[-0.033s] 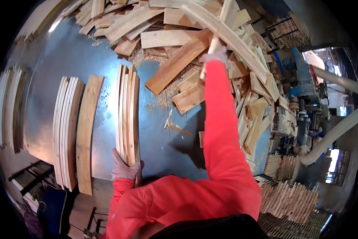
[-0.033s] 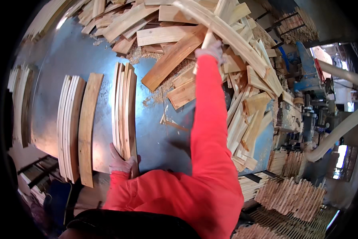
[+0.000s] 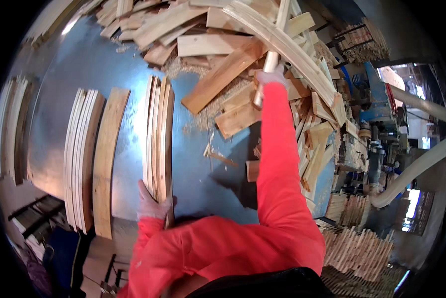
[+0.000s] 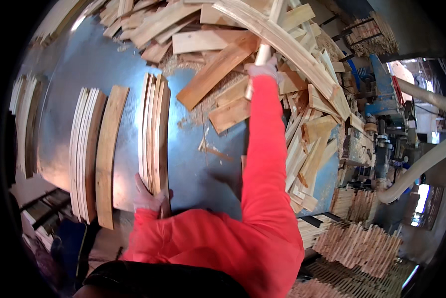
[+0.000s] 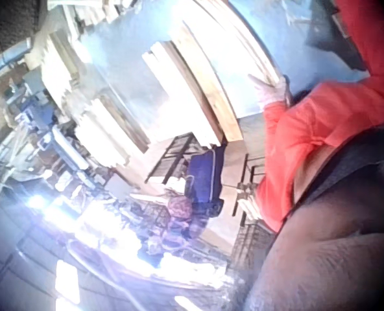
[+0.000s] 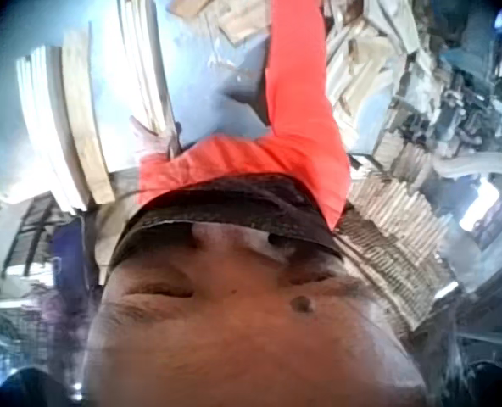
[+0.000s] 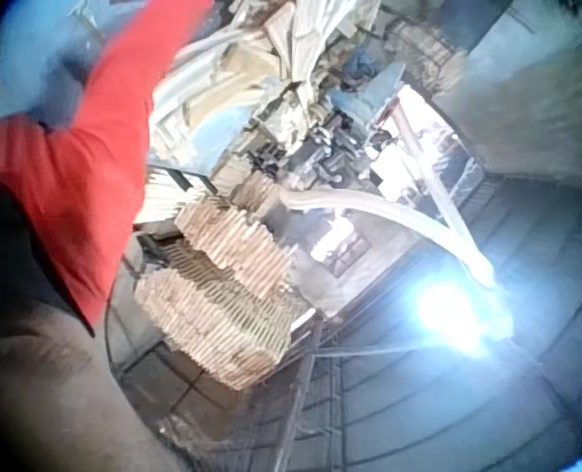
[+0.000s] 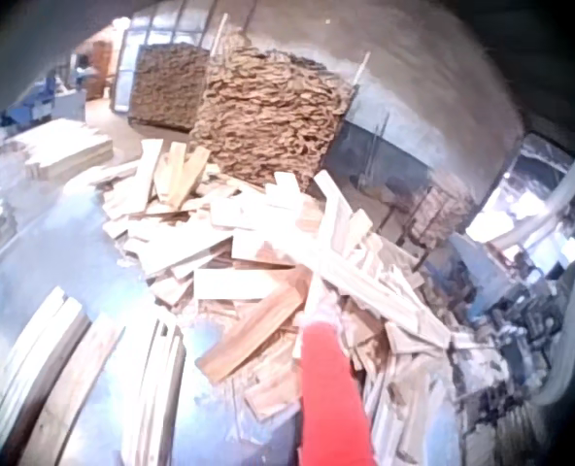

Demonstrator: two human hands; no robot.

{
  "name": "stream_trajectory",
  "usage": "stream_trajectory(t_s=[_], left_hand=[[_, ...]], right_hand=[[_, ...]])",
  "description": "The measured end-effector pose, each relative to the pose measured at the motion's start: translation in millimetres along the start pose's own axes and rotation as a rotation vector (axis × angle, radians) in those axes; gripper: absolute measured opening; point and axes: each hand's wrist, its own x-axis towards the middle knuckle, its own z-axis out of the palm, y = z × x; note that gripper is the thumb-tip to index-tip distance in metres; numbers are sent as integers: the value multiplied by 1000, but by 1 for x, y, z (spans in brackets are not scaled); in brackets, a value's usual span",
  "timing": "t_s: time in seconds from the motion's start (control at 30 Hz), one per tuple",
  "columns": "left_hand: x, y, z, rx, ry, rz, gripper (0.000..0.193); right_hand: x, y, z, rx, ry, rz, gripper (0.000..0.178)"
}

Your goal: The person sorts through a large pile of wooden planks on a metal table, picking up pieces one by one and arranging them into a neat stack. The person wears gloves and handles the wood with both hands, moving from a disorganized pile to an organized stack.

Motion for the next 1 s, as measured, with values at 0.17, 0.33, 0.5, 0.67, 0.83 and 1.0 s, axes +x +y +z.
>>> stream_trajectory(t_s=[0.17,0.33,0.5,0.67,0.83,1.0], left_hand=[[13,-14,-12,-37,39,133,108],[35,-1,-44,-14,-38,55,104],[40,10,-39,130,-65,55,112],[-2,25,-18,458,2,113,119],[-1,18,-18,335,90,177,122],[-1,25,-14,491,60,112,119]], right_hand=[[-169,90,8,1243,-740,15,59],[-308,134,71,782,-851,230,57],[-409,173,141,358,-925,51,57],[-403,132,79,555,-1117,118,53],[-374,51,25,-225,-1416,-684,69],[-285,9,47,-497,-345,-1453,82]])
